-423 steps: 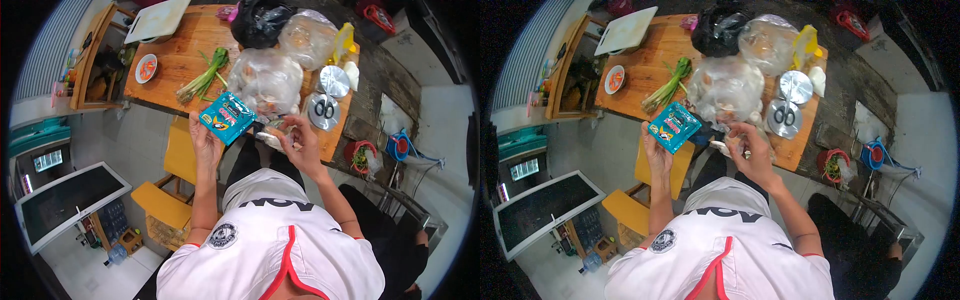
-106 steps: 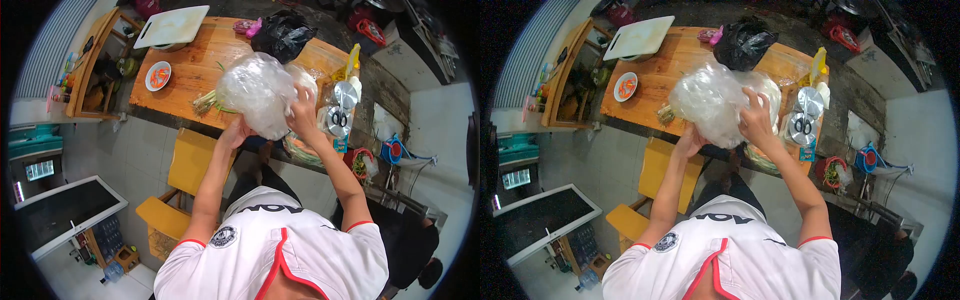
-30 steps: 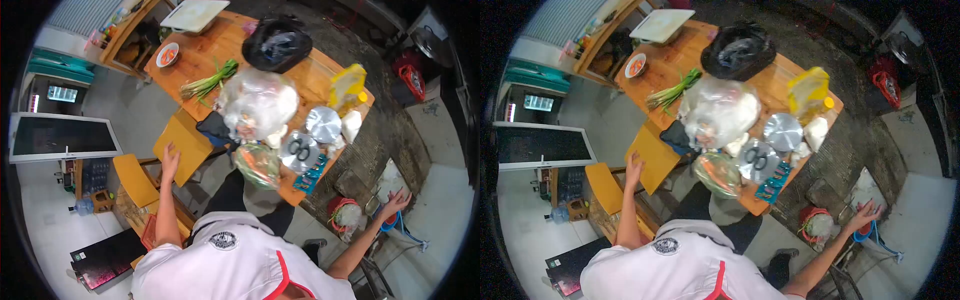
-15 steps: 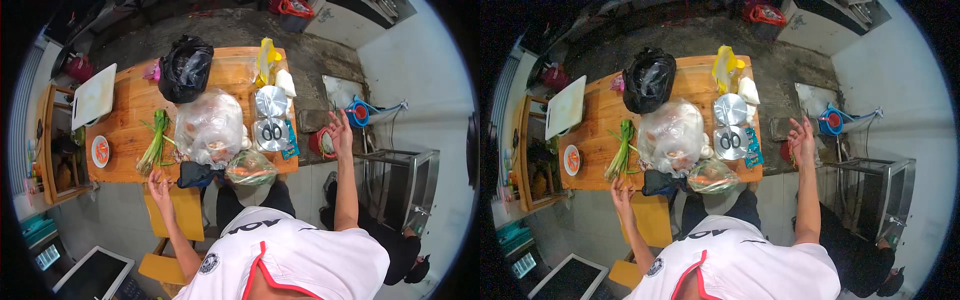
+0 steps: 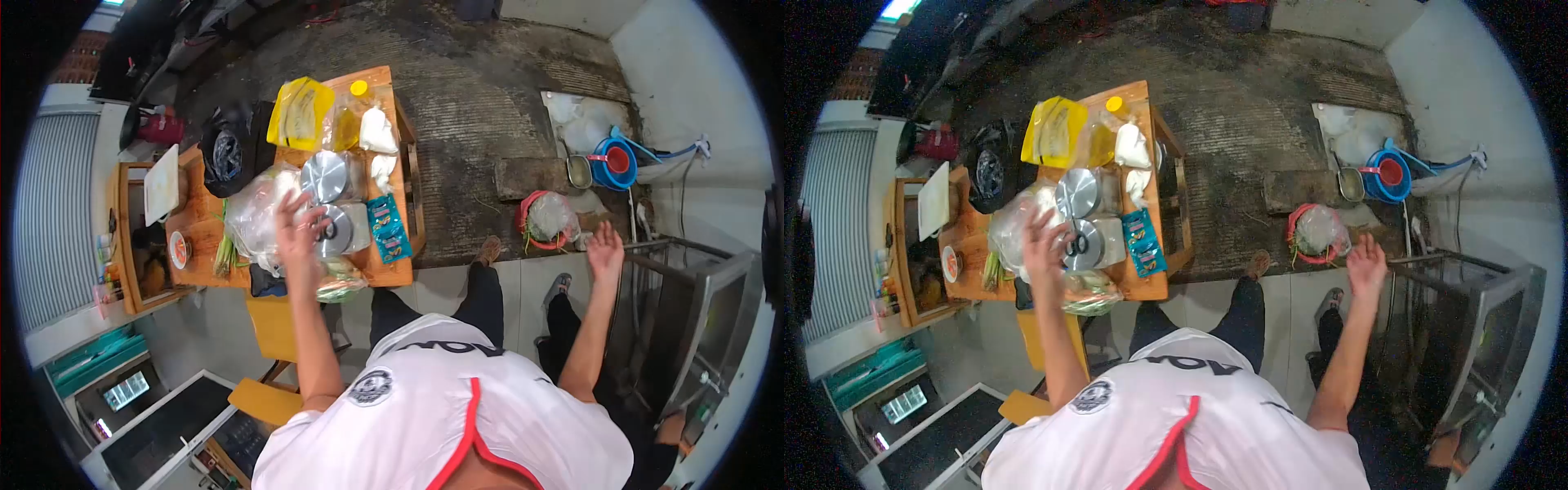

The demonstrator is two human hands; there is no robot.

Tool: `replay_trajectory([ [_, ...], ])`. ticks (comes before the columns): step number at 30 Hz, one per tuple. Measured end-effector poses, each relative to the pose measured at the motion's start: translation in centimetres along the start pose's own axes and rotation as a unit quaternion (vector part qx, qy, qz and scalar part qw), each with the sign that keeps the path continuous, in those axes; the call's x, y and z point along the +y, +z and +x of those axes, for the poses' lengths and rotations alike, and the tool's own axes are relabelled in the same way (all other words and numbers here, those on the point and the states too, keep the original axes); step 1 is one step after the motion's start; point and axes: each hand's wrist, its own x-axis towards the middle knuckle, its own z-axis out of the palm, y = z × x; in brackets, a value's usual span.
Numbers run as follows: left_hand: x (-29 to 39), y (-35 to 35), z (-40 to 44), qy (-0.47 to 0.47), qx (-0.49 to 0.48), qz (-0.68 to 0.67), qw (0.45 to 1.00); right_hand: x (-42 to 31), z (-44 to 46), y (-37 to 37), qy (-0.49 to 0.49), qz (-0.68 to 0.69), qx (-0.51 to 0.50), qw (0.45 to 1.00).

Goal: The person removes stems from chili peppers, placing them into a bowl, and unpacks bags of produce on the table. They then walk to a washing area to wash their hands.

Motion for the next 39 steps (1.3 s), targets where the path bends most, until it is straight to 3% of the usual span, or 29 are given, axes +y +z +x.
replay_trajectory([
  [5, -1.5, 15.1, -0.5, -0.081, -0.13, -0.024, 0.988, -11.5, 2.2, -5.8, -0.07, -0.001, 0.019, 0.997],
  [6, -1.9, 16.9, -1.1, -0.096, -0.166, -0.037, 0.981, -12.7, 2.9, -7.1, -0.063, 0.011, -0.007, 0.998],
  [9, -7.0, 20.1, -1.8, -0.148, -0.268, -0.026, 0.952, -13.7, 3.7, -6.8, -0.059, 0.025, 0.041, 0.997],
  [11, -8.8, 21.7, -2.8, -0.211, -0.252, -0.049, 0.943, -12.5, 5.2, -6.2, -0.039, 0.043, 0.083, 0.995],
  [13, -8.8, 22.7, -2.9, -0.237, -0.239, -0.043, 0.941, -11.1, 7.4, -6.2, -0.002, 0.05, 0.049, 0.998],
  [19, -7.0, 23.3, 0.6, -0.224, -0.145, -0.089, 0.96, -9.7, 11.4, -1.0, 0.068, 0.028, -0.03, 0.997],
  [21, -7.0, 23.5, 3.4, -0.227, -0.099, -0.103, 0.963, -10.2, 13.7, 1.4, 0.073, 0.019, -0.078, 0.994],
  [26, -8.5, 24.4, 14.1, -0.24, -0.048, -0.178, 0.953, -9.2, 19.8, 11.2, 0.058, 0.009, -0.048, 0.997],
  [27, -9.2, 24.7, 16.9, -0.246, -0.048, -0.188, 0.95, -8.5, 21.7, 12.5, 0.058, -0.017, -0.119, 0.991],
  [28, -9.9, 25.2, 19.6, -0.228, -0.046, -0.199, 0.952, -7.4, 22.1, 15.2, 0.021, -0.046, -0.079, 0.996],
  [29, -10.5, 26.0, 22.7, -0.217, -0.061, -0.208, 0.952, -6.9, 23.3, 17.1, 0.062, -0.031, -0.042, 0.997],
  [30, -11.8, 26.5, 26.2, -0.246, -0.059, -0.212, 0.944, -6.4, 24.8, 17.2, 0.086, 0.003, -0.094, 0.992],
  [33, -13.2, 28.9, 36.4, -0.298, -0.078, -0.243, 0.92, -5.8, 26.4, 20.8, 0.083, 0.047, -0.043, 0.994],
  [39, -10.1, 36.1, 44.5, -0.306, -0.101, -0.233, 0.918, -6.6, 28.6, 17.6, 0.069, 0.101, 0.096, 0.988],
])
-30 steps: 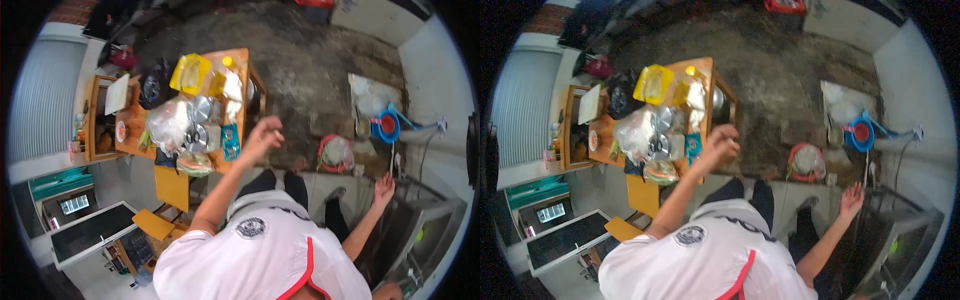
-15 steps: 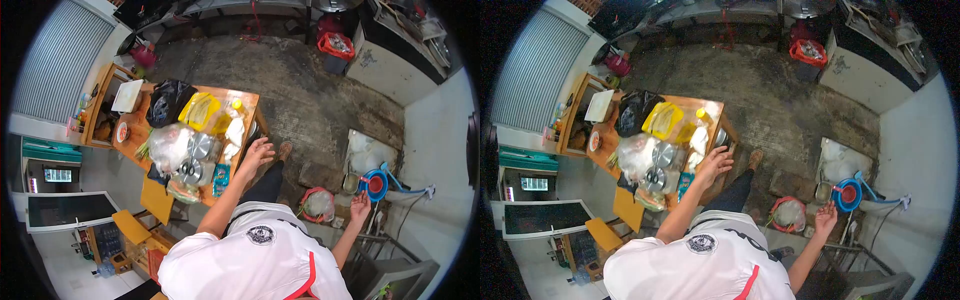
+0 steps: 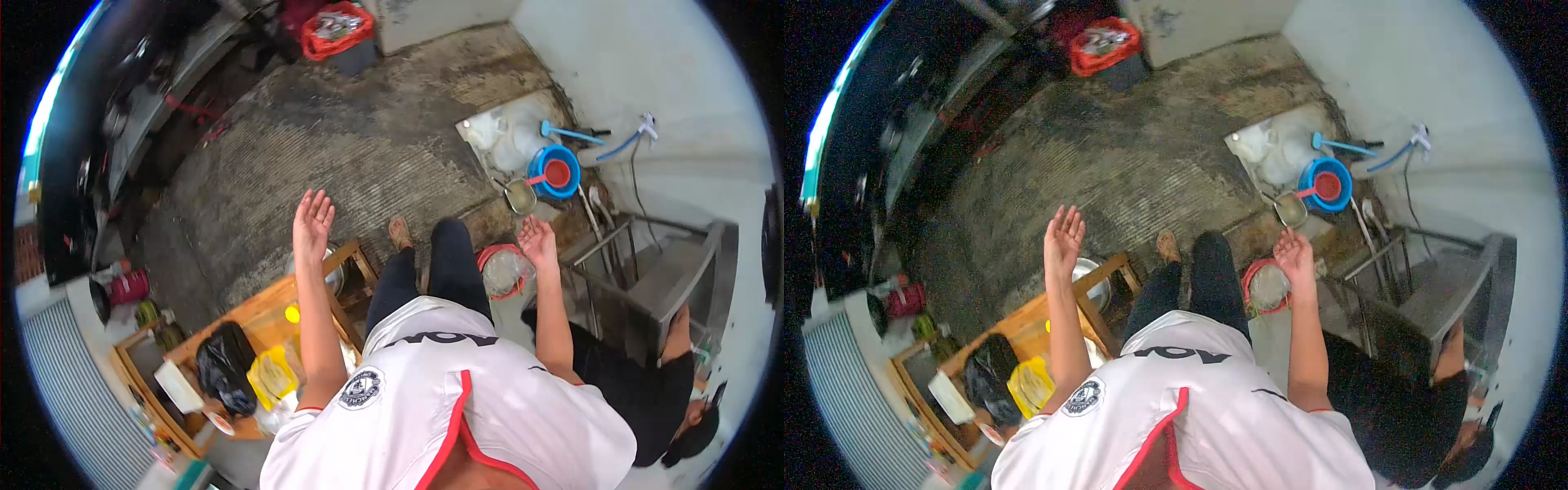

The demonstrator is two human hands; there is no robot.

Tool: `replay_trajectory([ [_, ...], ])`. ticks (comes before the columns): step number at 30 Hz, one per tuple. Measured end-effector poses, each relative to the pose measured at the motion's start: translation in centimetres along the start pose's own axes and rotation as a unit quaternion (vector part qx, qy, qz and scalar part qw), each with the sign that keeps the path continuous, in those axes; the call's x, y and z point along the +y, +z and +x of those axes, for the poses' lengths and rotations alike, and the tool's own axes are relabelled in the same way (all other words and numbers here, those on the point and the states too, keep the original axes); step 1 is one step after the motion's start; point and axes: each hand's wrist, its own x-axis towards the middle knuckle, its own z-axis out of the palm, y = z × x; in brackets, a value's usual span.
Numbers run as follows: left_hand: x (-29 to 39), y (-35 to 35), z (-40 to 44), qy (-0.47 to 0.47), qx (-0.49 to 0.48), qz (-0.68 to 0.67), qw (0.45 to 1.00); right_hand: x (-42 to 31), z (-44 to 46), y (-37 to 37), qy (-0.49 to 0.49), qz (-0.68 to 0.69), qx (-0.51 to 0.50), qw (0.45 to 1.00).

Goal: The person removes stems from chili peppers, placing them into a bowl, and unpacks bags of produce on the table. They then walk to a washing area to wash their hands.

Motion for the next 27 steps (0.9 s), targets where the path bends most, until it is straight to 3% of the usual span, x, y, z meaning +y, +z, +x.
replay_trajectory([
  [5, -3.0, 3.9, 4.9, -0.135, -0.06, -0.032, 0.989, -2.0, 1.9, -0.4, -0.039, 0.078, 0.027, 0.996],
  [8, -4.7, 7.2, 6.8, -0.198, -0.034, 0.016, 0.98, -3.3, 4.3, -1.1, -0.046, 0.098, 0.057, 0.993],
  [13, -4.9, 12.0, 11.2, -0.184, -0.005, 0.055, 0.981, -6.2, 13.0, -4.7, -0.022, 0.125, 0.115, 0.985],
  [16, -7.0, 15.4, 15.5, -0.174, 0.001, 0.097, 0.98, -9.2, 20.3, -6.7, 0.001, 0.086, 0.233, 0.969],
  [17, -8.6, 17.3, 17.2, -0.173, 0.007, 0.119, 0.978, -10.2, 23.1, -8.3, 0.02, 0.043, 0.188, 0.981],
  [20, -15.3, 21.9, 24.5, -0.244, -0.019, 0.189, 0.951, -12.9, 31.3, -12.4, 0.025, -0.005, 0.293, 0.956],
  [23, -26.6, 27.5, 34.3, -0.347, -0.087, 0.263, 0.896, -16.3, 39.3, -15.2, -0.057, 0.015, 0.271, 0.961],
  [27, -42.8, 34.9, 44.8, -0.465, -0.219, 0.199, 0.835, -15.6, 51.0, -23.2, -0.131, 0.018, 0.32, 0.938],
])
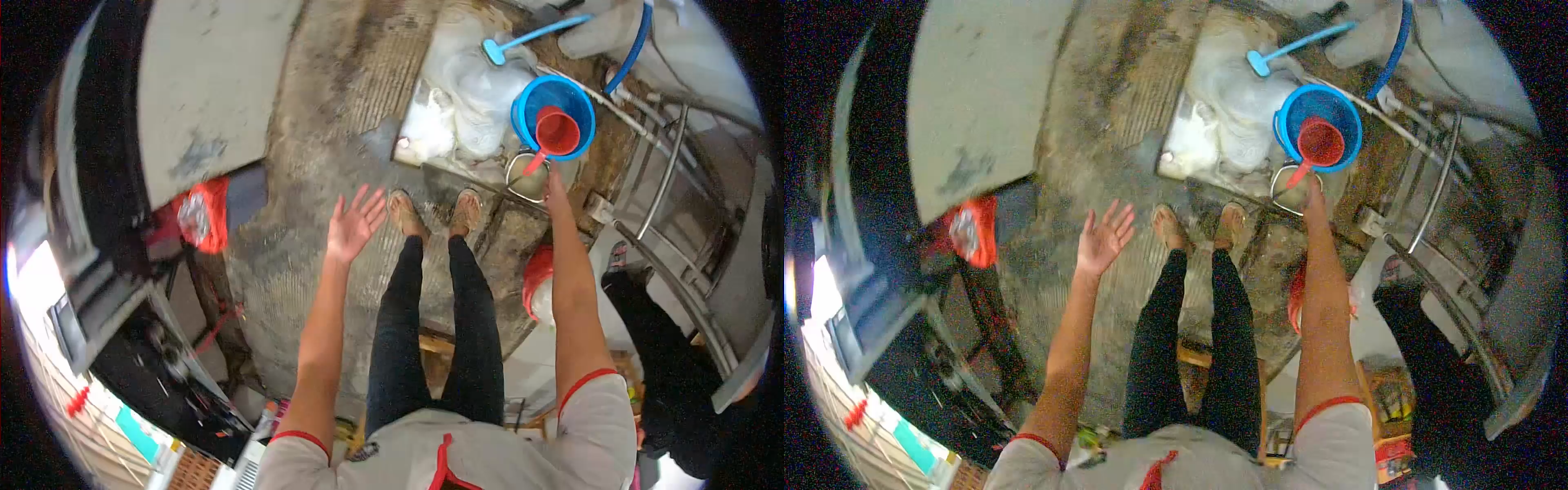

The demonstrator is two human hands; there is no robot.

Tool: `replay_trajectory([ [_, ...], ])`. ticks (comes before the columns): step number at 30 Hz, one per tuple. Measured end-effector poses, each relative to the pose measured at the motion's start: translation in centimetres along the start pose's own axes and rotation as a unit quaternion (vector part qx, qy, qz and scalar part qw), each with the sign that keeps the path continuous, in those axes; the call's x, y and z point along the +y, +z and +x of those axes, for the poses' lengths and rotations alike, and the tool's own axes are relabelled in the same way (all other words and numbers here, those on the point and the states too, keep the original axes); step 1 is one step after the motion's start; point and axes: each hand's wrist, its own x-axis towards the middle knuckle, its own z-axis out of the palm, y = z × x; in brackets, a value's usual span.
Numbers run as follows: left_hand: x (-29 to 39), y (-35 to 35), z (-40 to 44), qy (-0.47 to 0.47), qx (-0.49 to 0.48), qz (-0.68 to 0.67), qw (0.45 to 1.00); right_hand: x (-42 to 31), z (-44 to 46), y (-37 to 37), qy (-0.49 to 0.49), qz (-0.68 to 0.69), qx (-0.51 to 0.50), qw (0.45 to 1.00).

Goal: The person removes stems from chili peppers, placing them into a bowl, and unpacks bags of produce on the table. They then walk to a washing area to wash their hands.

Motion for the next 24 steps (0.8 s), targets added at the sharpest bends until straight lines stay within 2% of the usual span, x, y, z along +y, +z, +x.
replay_trajectory([
  [2, 0.1, 0.5, 8.6, -0.017, -0.049, -0.035, 0.998, -1.7, 2.6, 2.1, 0.033, 0.048, 0.032, 0.998],
  [3, -0.5, 0.8, 12.0, -0.022, -0.072, -0.058, 0.995, -0.4, 6.6, 1.1, -0.022, -0.033, 0.099, 0.994],
  [4, -1.1, 1.0, 15.4, -0.035, -0.084, -0.075, 0.993, 1.6, 11.8, -0.9, -0.077, -0.112, 0.165, 0.977],
  [5, -1.8, 0.9, 18.1, -0.05, -0.092, -0.09, 0.99, 2.8, 13.2, -1.4, -0.124, -0.19, 0.229, 0.947],
  [6, -2.2, 1.0, 20.3, -0.065, -0.1, -0.106, 0.987, 3.9, 14.3, -2.0, -0.106, -0.12, 0.162, 0.974],
  [8, -3.2, 0.6, 24.3, -0.087, -0.101, -0.098, 0.986, -0.9, 11.2, 2.2, -0.083, 0.019, 0.022, 0.996],
  [10, -4.5, 0.4, 27.5, -0.102, -0.096, -0.083, 0.987, -2.6, 12.3, 3.5, 0.023, 0.124, -0.193, 0.973],
  [15, -7.9, 0.1, 33.3, -0.122, -0.05, -0.02, 0.991, -4.5, 17.8, 6.1, 0.049, 0.315, -0.312, 0.895],
  [17, -9.1, 0.3, 34.5, -0.129, -0.033, 0.001, 0.991, -4.4, 20.0, 6.0, 0.025, 0.275, -0.255, 0.927],
  [18, -9.5, 0.3, 35.1, -0.135, -0.054, 0.009, 0.989, -4.1, 20.8, 6.1, 0.014, 0.253, -0.228, 0.94],
  [21, -10.7, 0.9, 35.9, -0.133, -0.032, 0.019, 0.99, -4.3, 20.6, 6.9, -0.089, 0.062, -0.103, 0.989],
  [24, -11.2, 1.2, 36.5, -0.123, -0.021, 0.052, 0.991, -1.4, 23.9, 6.8, -0.098, 0.059, -0.043, 0.992],
])
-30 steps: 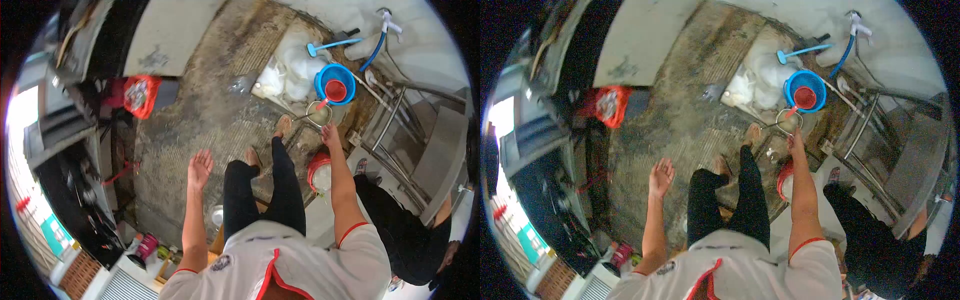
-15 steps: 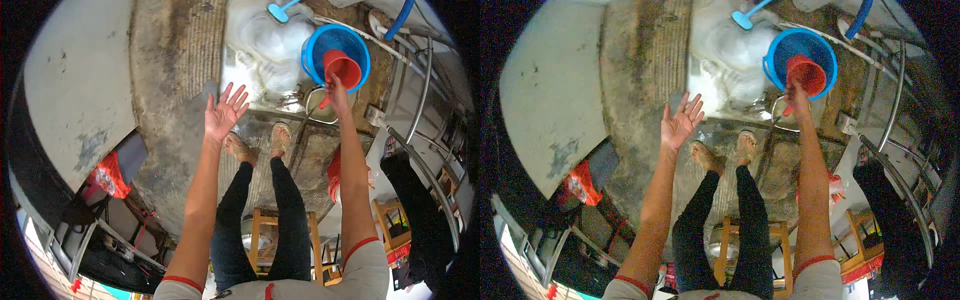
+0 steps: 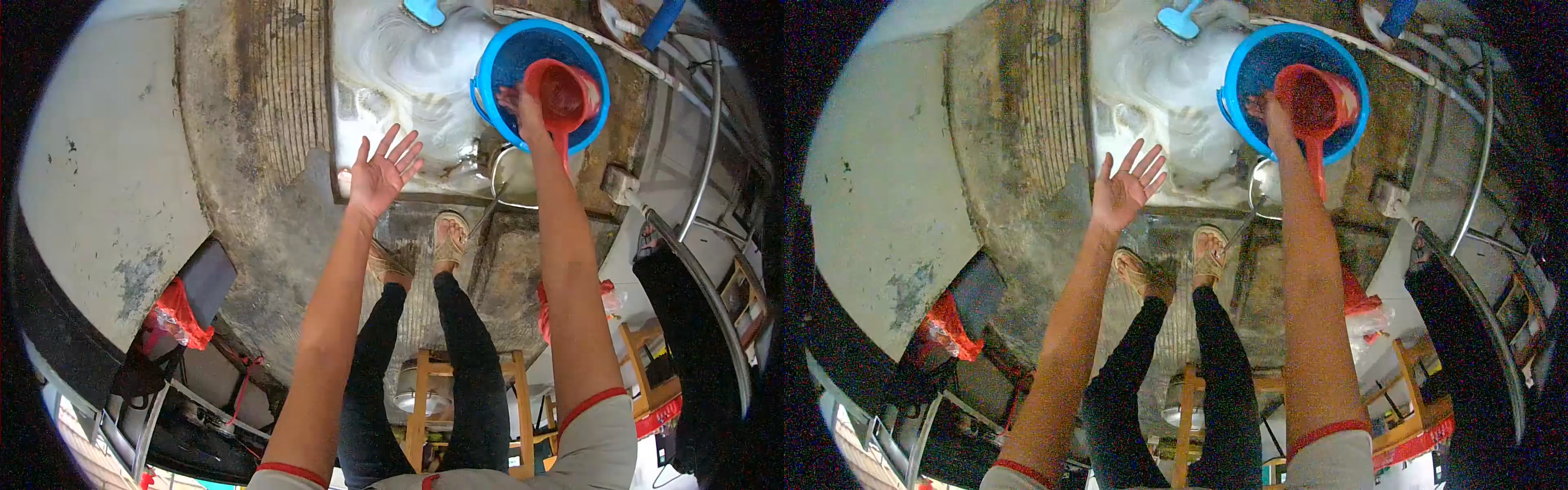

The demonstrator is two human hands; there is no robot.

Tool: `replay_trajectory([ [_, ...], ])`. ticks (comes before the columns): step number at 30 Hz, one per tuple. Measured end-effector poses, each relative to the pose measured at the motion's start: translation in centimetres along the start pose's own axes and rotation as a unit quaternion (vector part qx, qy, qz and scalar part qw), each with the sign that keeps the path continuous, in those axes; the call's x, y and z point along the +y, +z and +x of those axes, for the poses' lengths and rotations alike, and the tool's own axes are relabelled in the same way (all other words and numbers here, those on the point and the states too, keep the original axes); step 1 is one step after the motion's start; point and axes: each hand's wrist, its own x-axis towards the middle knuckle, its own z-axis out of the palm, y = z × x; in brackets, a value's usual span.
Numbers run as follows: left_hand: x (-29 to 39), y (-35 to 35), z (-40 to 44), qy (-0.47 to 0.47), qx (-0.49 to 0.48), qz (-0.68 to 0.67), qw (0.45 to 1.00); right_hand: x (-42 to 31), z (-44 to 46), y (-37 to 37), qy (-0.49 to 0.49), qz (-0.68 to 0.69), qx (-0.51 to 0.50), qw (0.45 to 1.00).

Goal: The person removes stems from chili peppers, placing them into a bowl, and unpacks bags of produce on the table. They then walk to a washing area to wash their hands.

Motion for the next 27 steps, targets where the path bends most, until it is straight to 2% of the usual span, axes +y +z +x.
replay_trajectory([
  [3, -0.2, -0.4, 1.1, 0.012, 0.001, 0.037, 0.999, 3.0, 2.4, -1.1, 0.03, 0.059, 0.144, 0.987],
  [4, -0.4, -0.5, 1.6, 0.018, -0.002, 0.052, 0.998, 3.1, 2.9, -2.8, 0.088, 0.194, 0.024, 0.977],
  [5, -0.5, -0.3, 2.0, 0.024, -0.006, 0.066, 0.997, 2.2, 2.0, -2.2, 0.127, 0.298, -0.113, 0.939],
  [6, -0.6, -0.1, 2.7, 0.016, -0.008, 0.051, 0.999, 1.0, 0.9, -2.2, 0.162, 0.389, -0.248, 0.872],
  [7, -0.8, 0.4, 3.4, 0.016, -0.024, 0.046, 0.999, -0.6, -1.1, -1.9, 0.192, 0.468, -0.371, 0.779],
  [9, -1.5, 1.9, 5.1, 0.014, -0.06, 0.038, 0.997, -3.5, -8.4, 3.3, 0.079, 0.199, -0.386, 0.897],
  [10, -1.9, 2.7, 5.8, 0.007, -0.095, 0.028, 0.995, -4.4, -11.5, 6.0, -0.038, 0.014, -0.381, 0.924],
  [11, -2.2, 3.7, 6.2, 0.004, -0.12, -0.013, 0.993, -4.7, -14.0, 8.7, -0.152, -0.172, -0.358, 0.905],
  [12, -2.3, 4.9, 6.5, 0.001, -0.144, -0.052, 0.988, -3.1, -16.2, 11.7, -0.29, -0.232, -0.289, 0.882],
  [13, -2.3, 5.9, 6.8, -0.002, -0.169, -0.09, 0.982, -1.9, -16.5, 13.1, -0.349, -0.256, -0.234, 0.871],
  [14, -2.5, 4.2, 9.0, 0.029, -0.354, -0.119, 0.927, -0.9, -16.7, 14.5, -0.401, -0.281, -0.171, 0.855],
  [16, -2.7, 6.2, 5.7, 0.071, -0.142, 0.058, 0.986, -0.4, -13.7, 15.8, -0.357, -0.267, -0.085, 0.891],
  [17, -2.8, 6.6, 4.1, 0.09, -0.029, 0.149, 0.984, -1.2, -13.1, 16.4, -0.332, -0.256, -0.04, 0.907],
  [18, -3.1, 6.5, 3.5, 0.087, -0.043, 0.255, 0.962, -1.7, -12.7, 16.8, -0.213, -0.217, -0.002, 0.953],
  [19, -2.7, 6.5, 3.0, 0.101, -0.045, 0.241, 0.964, -2.9, -12.9, 17.4, -0.09, -0.174, 0.034, 0.98],
  [20, -2.0, 6.7, 2.9, 0.12, -0.053, 0.223, 0.966, 1.9, -12.1, 19.7, -0.198, -0.241, 0.117, 0.943],
  [21, -1.4, 6.8, 2.9, 0.14, -0.06, 0.2, 0.968, 3.0, -12.0, 19.3, -0.222, -0.295, 0.077, 0.926],
  [23, 0.3, 5.6, 2.5, 0.096, -0.084, 0.149, 0.981, 5.3, -14.1, 17.6, -0.252, -0.401, -0.008, 0.881],
  [25, -1.0, 3.9, 2.0, 0.008, 0.046, 0.051, 0.998, 5.9, -14.4, 16.9, -0.289, -0.487, -0.089, 0.819],
  [26, -1.8, 2.2, 2.3, -0.002, 0.028, 0.096, 0.995, 4.6, -13.4, 15.1, -0.232, -0.582, -0.173, 0.76],
  [27, -3.1, 2.0, 2.3, 0.042, 0.034, 0.0, 0.999, 5.7, -11.9, 13.5, -0.441, -0.592, -0.086, 0.67],
])
